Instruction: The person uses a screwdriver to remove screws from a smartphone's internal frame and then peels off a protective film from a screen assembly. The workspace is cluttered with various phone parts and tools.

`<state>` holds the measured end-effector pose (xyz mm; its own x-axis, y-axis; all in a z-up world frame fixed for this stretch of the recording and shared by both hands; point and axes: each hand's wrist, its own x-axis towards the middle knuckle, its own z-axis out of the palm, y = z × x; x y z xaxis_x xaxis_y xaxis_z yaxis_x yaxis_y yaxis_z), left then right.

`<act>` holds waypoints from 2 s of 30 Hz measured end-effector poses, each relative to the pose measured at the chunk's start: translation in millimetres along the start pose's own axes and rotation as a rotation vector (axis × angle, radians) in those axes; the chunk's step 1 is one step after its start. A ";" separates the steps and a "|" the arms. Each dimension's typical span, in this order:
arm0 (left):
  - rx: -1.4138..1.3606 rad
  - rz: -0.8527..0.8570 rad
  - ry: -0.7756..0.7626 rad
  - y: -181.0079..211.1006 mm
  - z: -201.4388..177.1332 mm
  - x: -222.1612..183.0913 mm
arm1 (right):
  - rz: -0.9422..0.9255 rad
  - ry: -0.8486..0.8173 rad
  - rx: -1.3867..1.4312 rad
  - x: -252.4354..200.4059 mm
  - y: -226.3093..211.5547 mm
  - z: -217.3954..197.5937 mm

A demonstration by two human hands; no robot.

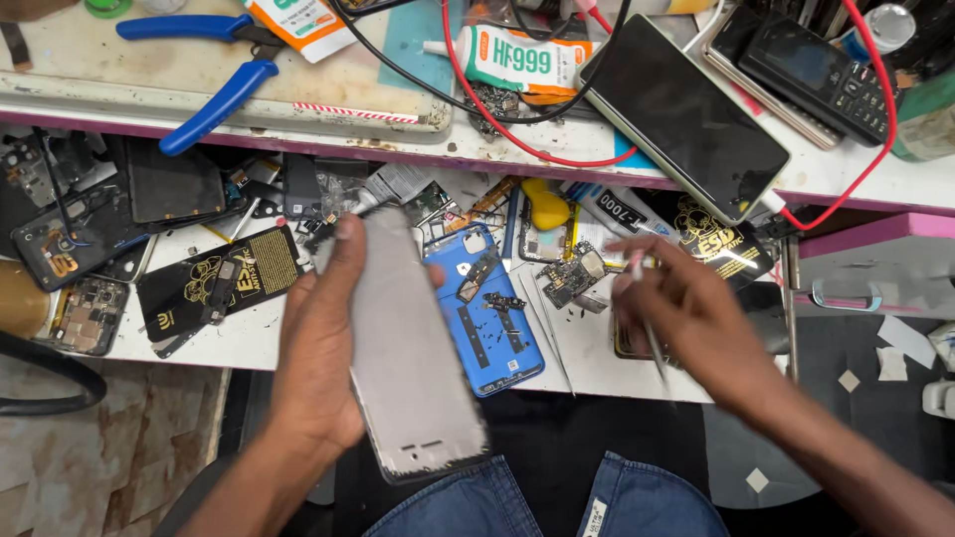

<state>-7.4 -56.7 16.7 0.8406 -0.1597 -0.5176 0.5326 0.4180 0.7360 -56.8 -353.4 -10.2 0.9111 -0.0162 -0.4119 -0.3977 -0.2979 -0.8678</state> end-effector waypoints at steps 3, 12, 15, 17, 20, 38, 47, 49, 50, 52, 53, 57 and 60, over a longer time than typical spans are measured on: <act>-0.026 -0.033 0.017 -4.5 -9.1 7.0 | -0.127 -0.005 0.001 15.4 -9.6 0.1; -0.570 -0.152 -0.877 -46.2 -32.3 31.6 | -0.004 0.076 -0.678 10.9 -7.6 37.3; -0.817 -0.196 -1.033 -62.6 -36.7 34.1 | -0.058 0.068 -0.699 12.3 -12.7 49.2; -0.881 -0.228 -1.079 -69.8 -39.3 35.0 | -0.083 0.073 -0.715 12.9 -17.8 53.2; -0.918 -0.268 -1.097 -75.6 -36.3 34.2 | -0.060 0.081 -0.754 9.1 -26.7 51.3; -0.714 -0.187 -0.955 -66.6 -50.1 39.8 | -0.250 0.146 -0.643 14.0 -11.3 25.7; -0.622 -0.189 -0.858 -74.6 -52.3 53.9 | 0.040 0.094 -1.073 -0.9 -37.7 -34.0; -0.601 -0.191 -0.794 -70.0 -44.6 46.2 | 0.100 0.112 -1.096 -5.1 -38.3 -45.5; -0.584 -0.190 -0.746 -64.6 -40.9 40.7 | 0.142 0.127 -1.110 -4.8 -38.9 -48.5; -0.391 -0.256 -0.455 -53.5 -30.6 29.2 | 0.223 0.155 -1.135 -2.6 -38.4 -47.5; -0.214 -0.318 -0.213 -51.3 -22.2 25.7 | 0.082 0.149 -1.059 -0.1 -36.7 -42.9; -0.071 -0.290 -0.098 -40.8 -3.0 19.1 | -0.219 0.090 -0.935 9.9 -23.8 -9.7; -0.123 -0.358 -0.061 -36.6 0.9 17.4 | -0.238 0.060 -0.938 11.6 -17.5 7.0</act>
<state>-12.2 -75.5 -18.9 0.6098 -0.3660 -0.7030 0.7808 0.4298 0.4535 -40.0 -341.7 -1.7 0.9710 0.1021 -0.2164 0.0226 -0.9395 -0.3419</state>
